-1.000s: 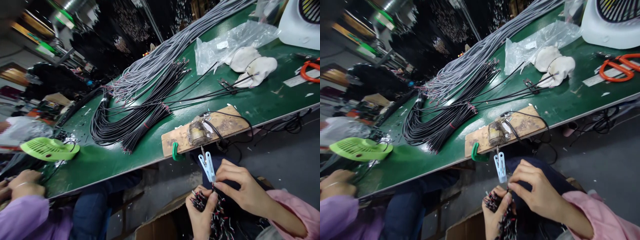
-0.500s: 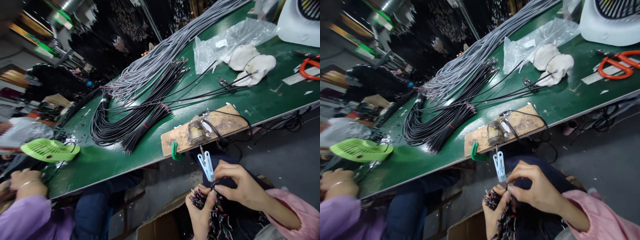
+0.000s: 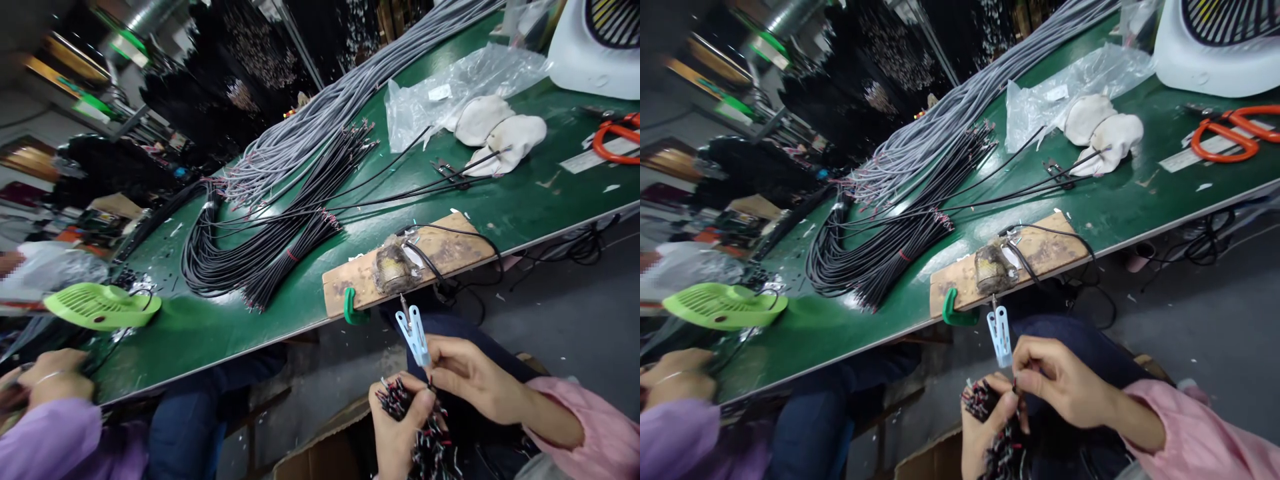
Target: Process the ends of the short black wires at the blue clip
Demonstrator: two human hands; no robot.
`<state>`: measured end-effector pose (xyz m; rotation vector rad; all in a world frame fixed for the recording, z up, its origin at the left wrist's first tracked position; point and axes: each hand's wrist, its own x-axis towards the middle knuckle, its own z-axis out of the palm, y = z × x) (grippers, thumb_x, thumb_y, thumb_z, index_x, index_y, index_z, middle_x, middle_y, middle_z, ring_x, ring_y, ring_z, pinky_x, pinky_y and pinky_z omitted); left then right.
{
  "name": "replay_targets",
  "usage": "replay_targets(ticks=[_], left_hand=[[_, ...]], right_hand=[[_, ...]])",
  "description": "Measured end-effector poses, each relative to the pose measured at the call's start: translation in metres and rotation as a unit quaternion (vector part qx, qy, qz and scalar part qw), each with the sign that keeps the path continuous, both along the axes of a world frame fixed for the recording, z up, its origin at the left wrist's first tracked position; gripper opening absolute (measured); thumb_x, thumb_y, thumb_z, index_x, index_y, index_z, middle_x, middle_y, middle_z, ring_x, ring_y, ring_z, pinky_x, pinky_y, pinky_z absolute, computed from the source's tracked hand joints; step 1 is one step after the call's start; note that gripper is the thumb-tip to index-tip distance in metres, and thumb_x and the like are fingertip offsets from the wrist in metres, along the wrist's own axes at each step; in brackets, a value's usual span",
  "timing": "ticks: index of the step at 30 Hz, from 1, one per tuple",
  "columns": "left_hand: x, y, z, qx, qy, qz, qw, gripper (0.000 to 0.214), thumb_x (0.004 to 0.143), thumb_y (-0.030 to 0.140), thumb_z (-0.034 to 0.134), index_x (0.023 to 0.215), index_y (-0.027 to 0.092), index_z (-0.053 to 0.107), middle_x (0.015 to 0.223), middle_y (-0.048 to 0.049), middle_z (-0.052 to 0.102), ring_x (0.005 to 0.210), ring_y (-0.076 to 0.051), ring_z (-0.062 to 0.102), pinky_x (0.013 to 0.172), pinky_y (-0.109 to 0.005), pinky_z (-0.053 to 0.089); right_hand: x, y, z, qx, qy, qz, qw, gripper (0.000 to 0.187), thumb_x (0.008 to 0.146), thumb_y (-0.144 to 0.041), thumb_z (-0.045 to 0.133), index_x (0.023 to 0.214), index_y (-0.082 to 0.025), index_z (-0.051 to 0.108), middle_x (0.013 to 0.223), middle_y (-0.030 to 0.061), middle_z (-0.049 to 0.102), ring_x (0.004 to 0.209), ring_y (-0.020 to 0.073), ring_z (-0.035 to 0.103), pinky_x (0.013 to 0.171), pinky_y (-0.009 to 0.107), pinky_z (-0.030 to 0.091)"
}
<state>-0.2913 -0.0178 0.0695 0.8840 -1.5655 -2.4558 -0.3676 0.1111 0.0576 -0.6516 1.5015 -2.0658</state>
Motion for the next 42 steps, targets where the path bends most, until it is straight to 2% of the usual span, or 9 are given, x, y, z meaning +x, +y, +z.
replay_targets(ticks=[3,7,13,18,23,28,32,38,42], left_hand=[[-0.003,-0.002,0.005,-0.048,0.070,-0.001,0.996,0.024,0.059,0.032,0.089,0.062,0.017,0.070,0.058,0.0007,0.064,0.038,-0.011,0.058,0.038,-0.020,0.044],[-0.007,-0.004,0.011,-0.135,0.131,-0.016,0.982,0.017,0.061,0.030,0.087,0.059,0.019,0.074,0.053,-0.0008,0.065,0.043,-0.012,0.056,0.044,-0.022,0.045],[-0.018,-0.004,0.021,-0.186,0.144,-0.002,0.972,0.013,0.061,0.029,0.086,0.060,0.021,0.076,0.054,-0.0014,0.066,0.047,-0.012,0.059,0.049,-0.021,0.047],[-0.025,-0.001,0.016,-0.168,0.124,0.001,0.978,0.015,0.061,0.029,0.087,0.058,0.021,0.075,0.056,-0.0014,0.066,0.048,-0.013,0.061,0.042,-0.019,0.045],[-0.022,0.001,0.015,-0.144,0.113,0.012,0.983,0.016,0.063,0.030,0.086,0.061,0.019,0.074,0.057,0.0006,0.064,0.037,-0.007,0.052,0.036,-0.016,0.041],[-0.013,0.000,0.013,-0.144,0.083,0.007,0.986,0.025,0.061,0.034,0.087,0.057,0.017,0.070,0.057,-0.0012,0.064,0.037,-0.008,0.050,0.034,-0.017,0.041],[-0.004,0.003,0.003,-0.084,-0.025,-0.015,0.996,0.041,0.064,0.049,0.082,0.055,0.017,0.058,0.047,0.0009,0.059,0.033,-0.009,0.047,0.034,-0.021,0.042],[-0.006,0.013,0.000,-0.167,-0.052,0.040,0.984,0.045,0.048,0.046,0.091,0.069,0.015,0.067,0.064,-0.0027,0.068,0.063,-0.019,0.064,0.062,-0.028,0.054],[-0.006,0.013,-0.007,-0.162,-0.031,0.017,0.986,0.038,0.057,0.045,0.087,0.067,0.016,0.065,0.057,0.0008,0.061,0.056,-0.016,0.060,0.056,-0.026,0.051]], right_hand=[[-0.019,-0.004,0.005,-0.019,-0.141,0.026,0.989,0.035,0.088,-0.048,0.063,0.082,-0.013,0.061,0.076,0.0013,0.053,0.072,0.0146,0.050,0.067,0.027,0.041],[-0.038,-0.018,0.020,-0.044,-0.189,-0.005,0.981,0.052,0.081,-0.063,0.063,0.075,-0.012,0.064,0.068,0.0006,0.054,0.063,0.0118,0.046,0.058,0.023,0.037],[-0.041,-0.031,0.035,-0.106,-0.264,-0.004,0.959,0.050,0.071,-0.059,0.076,0.067,-0.010,0.064,0.061,-0.0009,0.053,0.055,0.0079,0.043,0.051,0.020,0.032],[-0.036,-0.033,0.030,-0.146,-0.302,0.007,0.942,0.048,0.072,-0.057,0.076,0.068,-0.010,0.065,0.064,0.0017,0.057,0.058,0.0098,0.048,0.054,0.021,0.036],[-0.035,-0.026,0.010,-0.156,-0.332,-0.018,0.930,0.050,0.078,-0.060,0.069,0.070,-0.011,0.068,0.064,0.0019,0.057,0.059,0.0101,0.045,0.055,0.022,0.033],[-0.032,-0.005,-0.010,-0.031,-0.209,-0.051,0.976,0.038,0.084,-0.049,0.067,0.076,-0.012,0.070,0.071,0.0031,0.063,0.067,0.0136,0.051,0.064,0.026,0.039],[-0.024,0.007,-0.005,0.070,-0.068,-0.060,0.993,0.026,0.083,-0.039,0.072,0.075,-0.014,0.071,0.072,0.0027,0.063,0.071,0.0165,0.055,0.067,0.029,0.042],[-0.017,0.002,0.022,0.079,0.143,-0.042,0.986,0.012,0.081,-0.023,0.073,0.072,-0.016,0.070,0.072,0.0040,0.068,0.076,0.0196,0.057,0.075,0.034,0.042],[-0.018,0.004,0.024,0.113,0.146,-0.082,0.979,0.016,0.086,-0.018,0.065,0.070,-0.016,0.067,0.071,0.0043,0.066,0.073,0.0191,0.057,0.073,0.034,0.042]])
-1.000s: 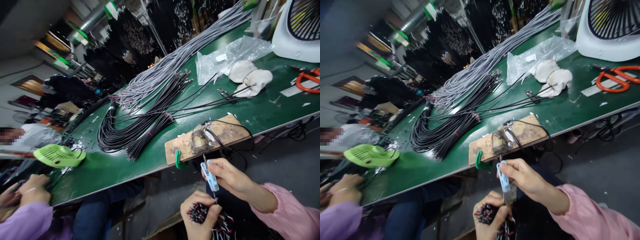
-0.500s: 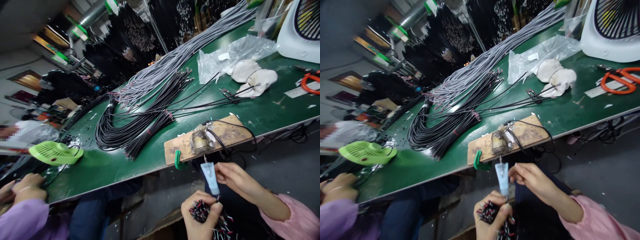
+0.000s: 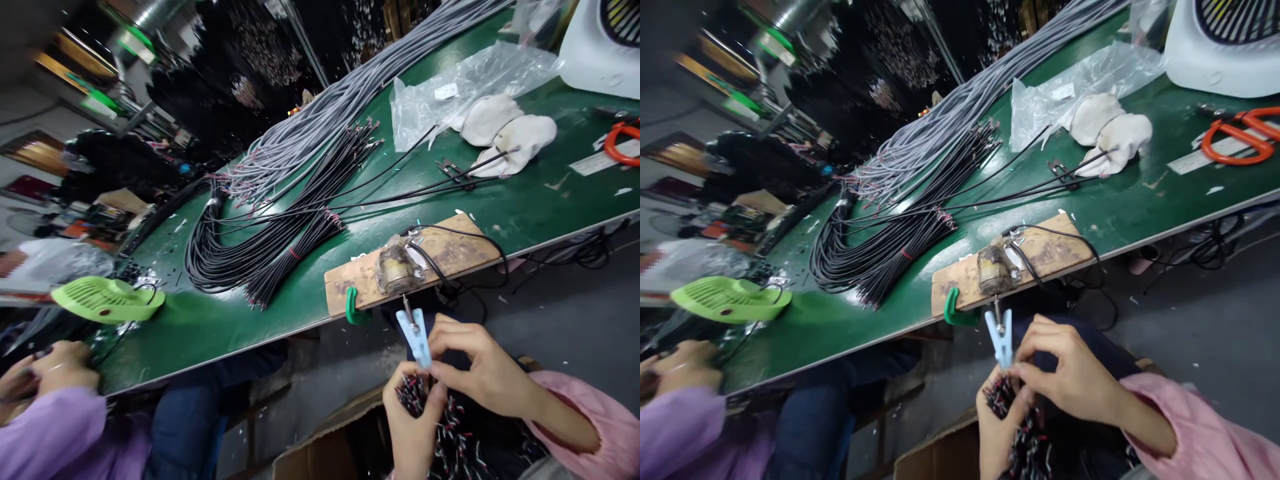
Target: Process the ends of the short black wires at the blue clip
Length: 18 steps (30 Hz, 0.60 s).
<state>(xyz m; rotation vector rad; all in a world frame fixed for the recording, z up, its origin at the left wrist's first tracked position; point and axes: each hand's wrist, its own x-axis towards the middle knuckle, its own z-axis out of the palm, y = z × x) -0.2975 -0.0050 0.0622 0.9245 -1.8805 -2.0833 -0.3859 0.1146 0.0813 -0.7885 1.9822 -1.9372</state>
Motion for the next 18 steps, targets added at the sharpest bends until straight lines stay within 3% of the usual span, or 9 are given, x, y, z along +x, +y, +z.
replay_targets(ticks=[5,10,14,18], left_hand=[[0.009,-0.004,-0.015,0.049,-0.002,0.029,0.998,0.037,0.066,0.045,0.082,0.065,0.016,0.060,0.052,0.0030,0.057,0.043,-0.012,0.056,0.046,-0.023,0.048],[0.011,-0.003,-0.013,0.089,-0.003,0.048,0.995,0.039,0.063,0.046,0.084,0.067,0.017,0.059,0.046,0.0061,0.054,0.037,-0.011,0.055,0.038,-0.021,0.045],[0.009,-0.001,-0.008,0.108,-0.003,0.051,0.993,0.040,0.062,0.047,0.085,0.065,0.017,0.058,0.047,0.0067,0.054,0.033,-0.009,0.051,0.034,-0.020,0.043],[0.010,-0.001,-0.009,0.081,-0.011,0.063,0.995,0.041,0.059,0.046,0.087,0.063,0.017,0.058,0.048,0.0066,0.053,0.036,-0.009,0.051,0.037,-0.019,0.044]], right_hand=[[0.004,0.006,-0.011,0.005,-0.036,0.022,0.999,0.025,0.092,-0.021,0.057,0.072,-0.016,0.070,0.072,0.0057,0.069,0.073,0.0187,0.058,0.070,0.032,0.043],[0.011,0.008,-0.015,0.011,-0.001,0.010,1.000,0.019,0.086,-0.014,0.059,0.070,-0.016,0.070,0.069,0.0049,0.071,0.069,0.0185,0.058,0.076,0.035,0.043],[0.010,0.008,-0.014,0.005,0.004,-0.028,1.000,0.018,0.088,-0.017,0.060,0.073,-0.017,0.071,0.070,0.0054,0.070,0.070,0.0194,0.059,0.072,0.035,0.044],[0.011,0.008,-0.012,0.003,0.048,-0.088,0.995,0.014,0.088,-0.016,0.061,0.078,-0.018,0.070,0.073,0.0044,0.070,0.069,0.0189,0.060,0.079,0.037,0.044]])
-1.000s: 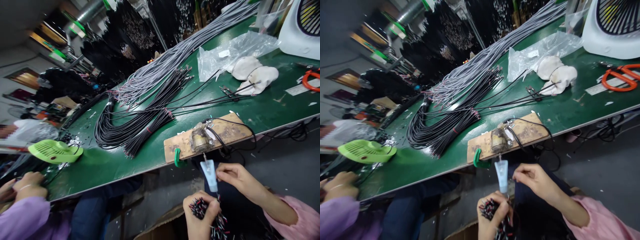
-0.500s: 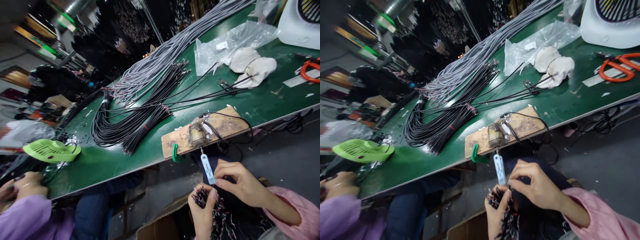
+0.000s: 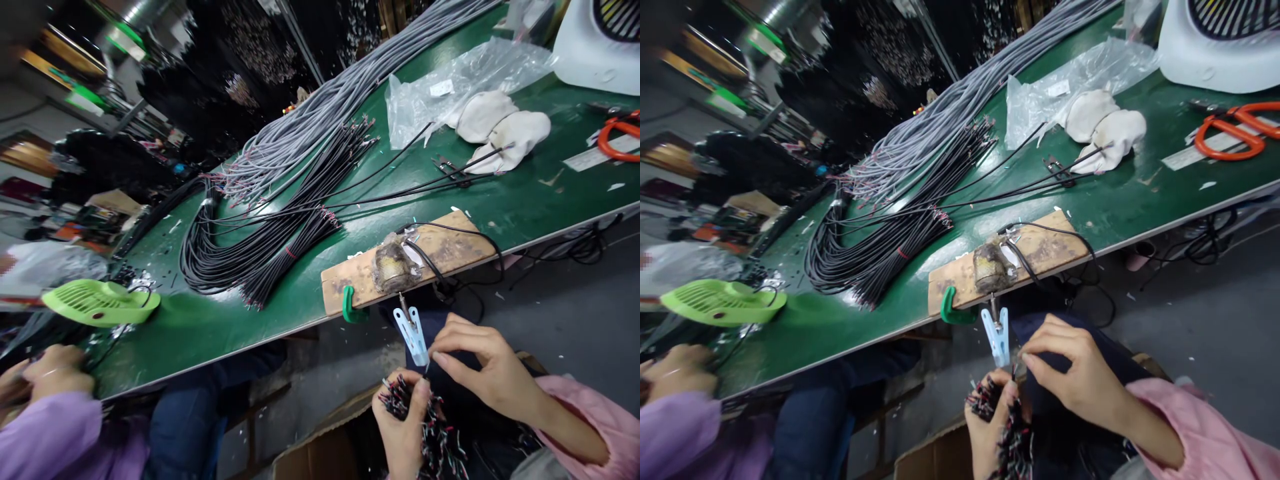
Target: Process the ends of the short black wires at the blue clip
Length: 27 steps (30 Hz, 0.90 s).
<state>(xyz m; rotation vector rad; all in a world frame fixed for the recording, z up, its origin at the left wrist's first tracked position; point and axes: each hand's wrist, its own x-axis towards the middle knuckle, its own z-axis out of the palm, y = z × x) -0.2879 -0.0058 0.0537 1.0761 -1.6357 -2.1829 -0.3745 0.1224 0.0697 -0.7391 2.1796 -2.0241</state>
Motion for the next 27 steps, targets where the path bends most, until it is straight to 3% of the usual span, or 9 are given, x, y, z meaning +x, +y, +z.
replay_targets(ticks=[3,8,11,15,19,22,24,27], left_hand=[[-0.001,-0.001,-0.001,-0.036,0.024,-0.008,0.999,0.037,0.061,0.043,0.086,0.062,0.015,0.062,0.052,0.0051,0.055,0.039,-0.007,0.049,0.040,-0.018,0.043],[-0.004,-0.004,0.002,-0.083,0.080,-0.045,0.992,0.029,0.066,0.037,0.084,0.059,0.015,0.067,0.059,0.0012,0.057,0.055,-0.012,0.054,0.053,-0.022,0.046],[-0.006,-0.004,0.005,-0.085,0.088,-0.065,0.990,0.029,0.067,0.036,0.084,0.058,0.015,0.066,0.060,0.0012,0.056,0.058,-0.013,0.052,0.058,-0.022,0.045],[-0.005,-0.003,0.002,-0.092,0.081,-0.056,0.991,0.028,0.070,0.035,0.082,0.060,0.015,0.066,0.059,0.0027,0.053,0.056,-0.011,0.049,0.059,-0.021,0.044],[-0.002,-0.005,-0.004,-0.095,0.080,-0.048,0.991,0.026,0.072,0.034,0.081,0.061,0.016,0.065,0.060,0.0025,0.053,0.057,-0.012,0.052,0.056,-0.021,0.044],[-0.002,-0.007,-0.005,-0.100,0.079,-0.042,0.991,0.026,0.071,0.034,0.081,0.062,0.015,0.066,0.060,0.0018,0.054,0.054,-0.012,0.052,0.050,-0.021,0.042],[-0.002,-0.007,-0.004,-0.091,0.083,-0.040,0.992,0.026,0.069,0.034,0.082,0.061,0.015,0.065,0.059,0.0019,0.054,0.051,-0.011,0.052,0.048,-0.020,0.042],[-0.004,-0.006,-0.002,-0.064,0.085,-0.041,0.994,0.027,0.065,0.033,0.085,0.058,0.015,0.065,0.058,0.0027,0.055,0.047,-0.010,0.052,0.046,-0.020,0.044]], right_hand=[[0.004,0.000,0.000,0.002,0.045,-0.046,0.998,0.010,0.087,-0.013,0.062,0.081,-0.018,0.069,0.073,0.0032,0.069,0.067,0.0179,0.060,0.078,0.037,0.043],[0.007,-0.001,0.001,0.013,0.031,0.000,0.999,0.008,0.085,-0.021,0.069,0.077,-0.018,0.068,0.070,0.0035,0.067,0.069,0.0191,0.057,0.069,0.034,0.043],[0.007,-0.003,0.003,0.019,0.031,0.005,0.999,0.012,0.088,-0.019,0.064,0.076,-0.018,0.066,0.069,0.0031,0.066,0.067,0.0187,0.057,0.072,0.035,0.043],[0.012,-0.007,0.000,0.031,0.052,-0.026,0.998,0.017,0.091,-0.016,0.057,0.075,-0.019,0.060,0.067,0.0015,0.060,0.065,0.0180,0.055,0.076,0.037,0.042],[0.015,-0.006,-0.006,0.014,0.026,-0.009,1.000,0.017,0.091,-0.016,0.056,0.075,-0.019,0.059,0.068,0.0015,0.059,0.066,0.0176,0.056,0.075,0.036,0.043],[0.011,-0.003,-0.009,-0.006,-0.011,-0.007,1.000,0.016,0.087,-0.015,0.061,0.071,-0.019,0.060,0.067,0.0010,0.060,0.065,0.0171,0.054,0.072,0.033,0.043],[0.008,-0.002,-0.009,-0.009,-0.051,0.000,0.999,0.005,0.082,-0.017,0.069,0.078,-0.018,0.066,0.072,0.0018,0.063,0.068,0.0176,0.055,0.067,0.031,0.044],[0.007,-0.005,-0.005,-0.010,-0.079,0.027,0.996,0.004,0.082,-0.020,0.073,0.084,-0.018,0.070,0.076,0.0031,0.066,0.071,0.0180,0.057,0.066,0.030,0.044]])
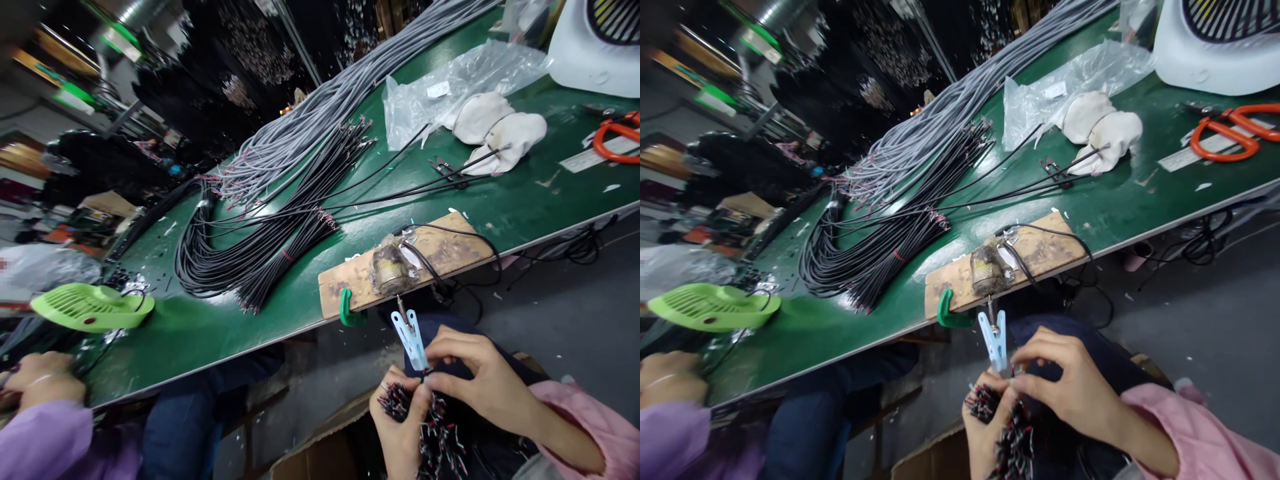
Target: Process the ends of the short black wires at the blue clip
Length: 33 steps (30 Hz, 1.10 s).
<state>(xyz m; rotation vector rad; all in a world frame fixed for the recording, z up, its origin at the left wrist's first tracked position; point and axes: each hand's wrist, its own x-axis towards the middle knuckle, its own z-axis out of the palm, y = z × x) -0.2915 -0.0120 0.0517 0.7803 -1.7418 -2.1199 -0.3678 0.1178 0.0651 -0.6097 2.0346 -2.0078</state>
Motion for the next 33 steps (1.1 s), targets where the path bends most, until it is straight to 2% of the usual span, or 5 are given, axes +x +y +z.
replay_targets(ticks=[5,11,14,18,33], left_hand=[[0.001,0.001,0.003,0.064,-0.058,0.036,0.996,0.031,0.064,0.039,0.086,0.064,0.016,0.064,0.053,0.0024,0.062,0.039,-0.010,0.054,0.040,-0.019,0.044],[-0.002,-0.005,0.013,0.082,0.011,-0.028,0.996,0.029,0.062,0.036,0.088,0.057,0.015,0.069,0.056,0.0017,0.063,0.036,-0.007,0.056,0.040,-0.017,0.045],[-0.002,-0.005,0.021,0.031,0.046,-0.024,0.998,0.025,0.061,0.038,0.088,0.060,0.017,0.073,0.059,0.0008,0.064,0.040,-0.009,0.058,0.040,-0.017,0.045],[-0.002,-0.004,0.029,-0.073,0.118,0.005,0.990,0.020,0.069,0.036,0.083,0.063,0.018,0.074,0.060,-0.0012,0.064,0.050,-0.015,0.064,0.042,-0.019,0.044],[-0.019,-0.005,0.027,-0.174,0.137,0.006,0.975,0.019,0.073,0.040,0.079,0.066,0.022,0.075,0.059,0.0007,0.063,0.052,-0.012,0.058,0.052,-0.021,0.044]], right_hand=[[0.007,-0.007,-0.001,-0.032,0.032,0.005,0.999,0.017,0.094,-0.019,0.056,0.080,-0.017,0.065,0.077,0.0048,0.062,0.076,0.0185,0.056,0.074,0.033,0.043],[-0.008,-0.012,-0.001,-0.140,-0.181,0.087,0.970,0.034,0.090,-0.049,0.059,0.080,-0.016,0.057,0.075,0.0015,0.055,0.071,0.0160,0.054,0.064,0.027,0.044],[-0.029,-0.016,0.015,-0.084,-0.118,-0.010,0.989,0.041,0.090,-0.053,0.055,0.078,-0.014,0.061,0.074,0.0023,0.056,0.070,0.0153,0.051,0.064,0.026,0.040],[-0.046,-0.025,0.031,-0.012,-0.105,0.034,0.994,0.051,0.081,-0.061,0.063,0.061,-0.014,0.058,0.058,-0.0022,0.046,0.056,0.0114,0.038,0.052,0.026,0.028],[-0.034,-0.043,0.014,-0.260,-0.299,0.077,0.915,0.052,0.078,-0.063,0.067,0.071,-0.012,0.062,0.067,0.0014,0.054,0.060,0.0105,0.045,0.055,0.021,0.034]])
